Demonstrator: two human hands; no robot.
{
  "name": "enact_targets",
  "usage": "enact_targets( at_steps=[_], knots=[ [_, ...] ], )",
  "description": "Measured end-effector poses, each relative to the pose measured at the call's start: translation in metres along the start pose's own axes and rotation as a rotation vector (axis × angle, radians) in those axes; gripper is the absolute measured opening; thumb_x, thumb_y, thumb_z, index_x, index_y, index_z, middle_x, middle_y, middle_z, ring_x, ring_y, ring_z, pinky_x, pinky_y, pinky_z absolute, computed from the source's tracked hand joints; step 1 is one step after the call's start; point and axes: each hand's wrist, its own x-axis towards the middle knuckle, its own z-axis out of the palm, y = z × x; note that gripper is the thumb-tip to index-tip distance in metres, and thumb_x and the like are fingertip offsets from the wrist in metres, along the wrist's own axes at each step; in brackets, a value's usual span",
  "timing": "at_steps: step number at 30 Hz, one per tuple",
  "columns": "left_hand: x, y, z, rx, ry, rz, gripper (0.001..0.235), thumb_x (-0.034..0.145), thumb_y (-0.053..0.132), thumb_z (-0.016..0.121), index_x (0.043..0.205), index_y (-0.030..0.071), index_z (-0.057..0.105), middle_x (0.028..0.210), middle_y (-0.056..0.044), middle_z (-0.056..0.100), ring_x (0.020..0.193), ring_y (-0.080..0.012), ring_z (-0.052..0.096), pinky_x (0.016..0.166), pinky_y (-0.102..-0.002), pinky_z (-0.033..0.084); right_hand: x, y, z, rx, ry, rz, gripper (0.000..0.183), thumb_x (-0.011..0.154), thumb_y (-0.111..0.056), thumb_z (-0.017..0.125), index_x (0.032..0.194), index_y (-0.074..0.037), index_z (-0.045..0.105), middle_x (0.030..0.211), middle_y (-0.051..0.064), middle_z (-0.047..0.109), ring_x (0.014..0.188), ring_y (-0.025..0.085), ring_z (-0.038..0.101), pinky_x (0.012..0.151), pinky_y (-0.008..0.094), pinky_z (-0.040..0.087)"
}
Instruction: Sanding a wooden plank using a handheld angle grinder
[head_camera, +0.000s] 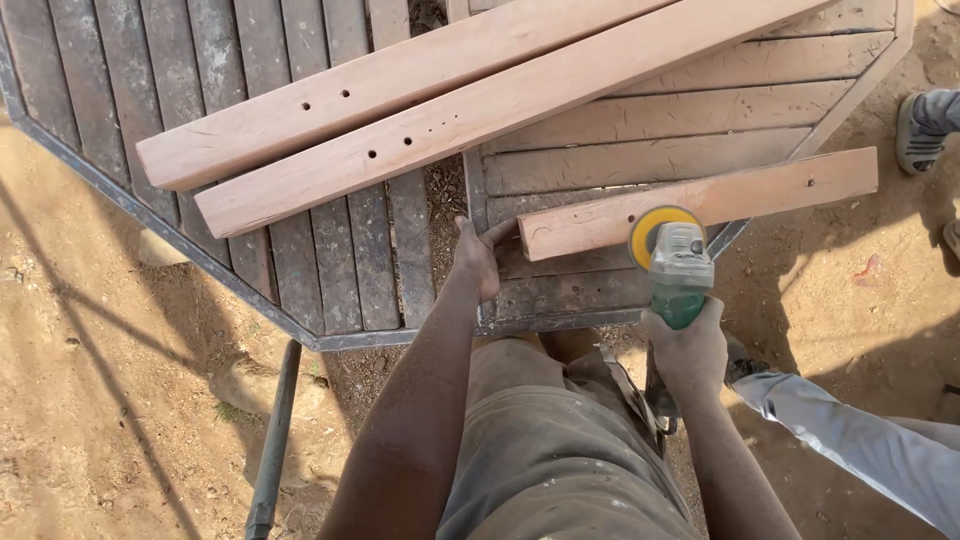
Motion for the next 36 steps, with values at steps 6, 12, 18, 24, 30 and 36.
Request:
enact_targets(
  at_steps=[6,12,18,24,30,36],
  knots=[
    [0.007,-0.002,-0.002,0.007,-0.005,0.018,0.111,0.087,0.087,-0.007,0.13,0.023,0.072,0.128,-0.014,0.069,0.119,-0.042,0.061,0.099,-0.055,0.05,-0.013,-0.02,0.021,-0.028,-0.096,-0.03,0.067,0.08,-0.036,0.078,0.134,-0.013,0.045,0.12,0.026,0.066,0.123,0.049,0.061,0.102,0.061,0.048],
    [-0.06,0.017,0.044,0.029,0.037,-0.006,0.111,0.085,0.086,-0.009,0.123,0.026,0.076,0.124,-0.011,0.071,0.116,-0.0384,0.062,0.099,-0.05,0.049,-0.036,-0.059,0.012,-0.231,-0.236,-0.199,0.064,0.084,-0.033,0.073,0.138,-0.014,0.045,0.121,0.022,0.065,0.117,0.047,0.066,0.1,0.061,0.052],
    [-0.032,0.012,0.017,0.02,0.039,-0.021,0.106,0.086,0.087,-0.003,0.128,0.026,0.073,0.126,-0.013,0.068,0.118,-0.0398,0.059,0.102,-0.054,0.047,-0.003,-0.025,-0.015,0.028,-0.113,-0.043,0.067,0.089,-0.033,0.068,0.143,-0.007,0.038,0.123,0.031,0.06,0.123,0.056,0.058,0.1,0.071,0.046],
    [-0.046,0.014,0.034,0.042,0.103,-0.009,0.105,0.088,0.087,-0.002,0.126,0.026,0.074,0.121,-0.012,0.068,0.109,-0.0357,0.059,0.093,-0.048,0.049,0.023,0.003,-0.025,0.058,0.021,0.075,0.067,0.085,-0.044,0.075,0.133,-0.014,0.04,0.122,0.026,0.062,0.123,0.049,0.06,0.102,0.061,0.045],
    [-0.036,0.013,0.026,0.068,0.101,-0.022,0.108,0.085,0.088,-0.006,0.126,0.028,0.074,0.117,-0.01,0.068,0.105,-0.0334,0.058,0.089,-0.044,0.049,-0.01,-0.031,0.015,-0.104,-0.191,-0.043,0.069,0.082,-0.037,0.077,0.138,-0.018,0.042,0.122,0.023,0.066,0.123,0.047,0.063,0.105,0.061,0.05],
    [-0.069,0.025,0.051,0.075,0.098,-0.029,0.105,0.086,0.086,-0.004,0.123,0.027,0.075,0.115,-0.006,0.069,0.1,-0.0307,0.059,0.081,-0.04,0.043,-0.015,-0.031,0.006,-0.196,-0.231,-0.156,0.075,0.081,-0.04,0.076,0.144,-0.017,0.043,0.128,0.021,0.065,0.122,0.047,0.064,0.103,0.061,0.053]
  ],
)
